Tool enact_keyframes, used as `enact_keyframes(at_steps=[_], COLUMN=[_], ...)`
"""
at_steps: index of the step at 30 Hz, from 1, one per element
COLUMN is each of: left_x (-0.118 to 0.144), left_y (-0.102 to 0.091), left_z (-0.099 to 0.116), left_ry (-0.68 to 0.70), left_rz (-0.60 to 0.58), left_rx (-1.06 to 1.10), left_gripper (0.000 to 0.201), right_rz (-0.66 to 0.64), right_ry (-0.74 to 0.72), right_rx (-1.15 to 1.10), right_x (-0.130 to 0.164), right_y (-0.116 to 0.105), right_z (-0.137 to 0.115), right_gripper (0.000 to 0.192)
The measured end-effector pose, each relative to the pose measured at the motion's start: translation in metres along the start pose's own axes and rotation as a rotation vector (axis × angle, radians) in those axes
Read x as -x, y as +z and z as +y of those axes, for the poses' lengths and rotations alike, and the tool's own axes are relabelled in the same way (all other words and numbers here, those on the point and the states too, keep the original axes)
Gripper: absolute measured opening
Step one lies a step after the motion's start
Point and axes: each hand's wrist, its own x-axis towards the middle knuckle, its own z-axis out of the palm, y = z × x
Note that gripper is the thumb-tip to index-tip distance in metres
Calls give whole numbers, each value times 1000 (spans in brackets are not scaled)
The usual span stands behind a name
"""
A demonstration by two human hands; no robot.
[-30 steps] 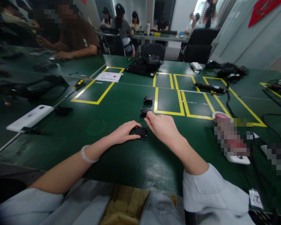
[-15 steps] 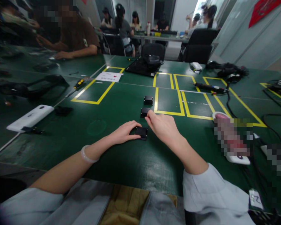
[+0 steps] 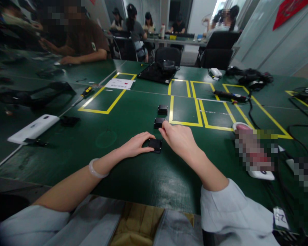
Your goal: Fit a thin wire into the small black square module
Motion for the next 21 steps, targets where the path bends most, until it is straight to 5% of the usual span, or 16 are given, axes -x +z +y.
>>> enact_keyframes(at_steps=[21], left_x=[1], left_y=[-1], left_z=[1], left_ry=[-6], left_rz=[-4], left_rx=[0], left_gripper=[39], right_rz=[25], right_ry=[-43], right_rx=[-108], right_x=[1], right_y=[2], right_z=[3], right_gripper=[28])
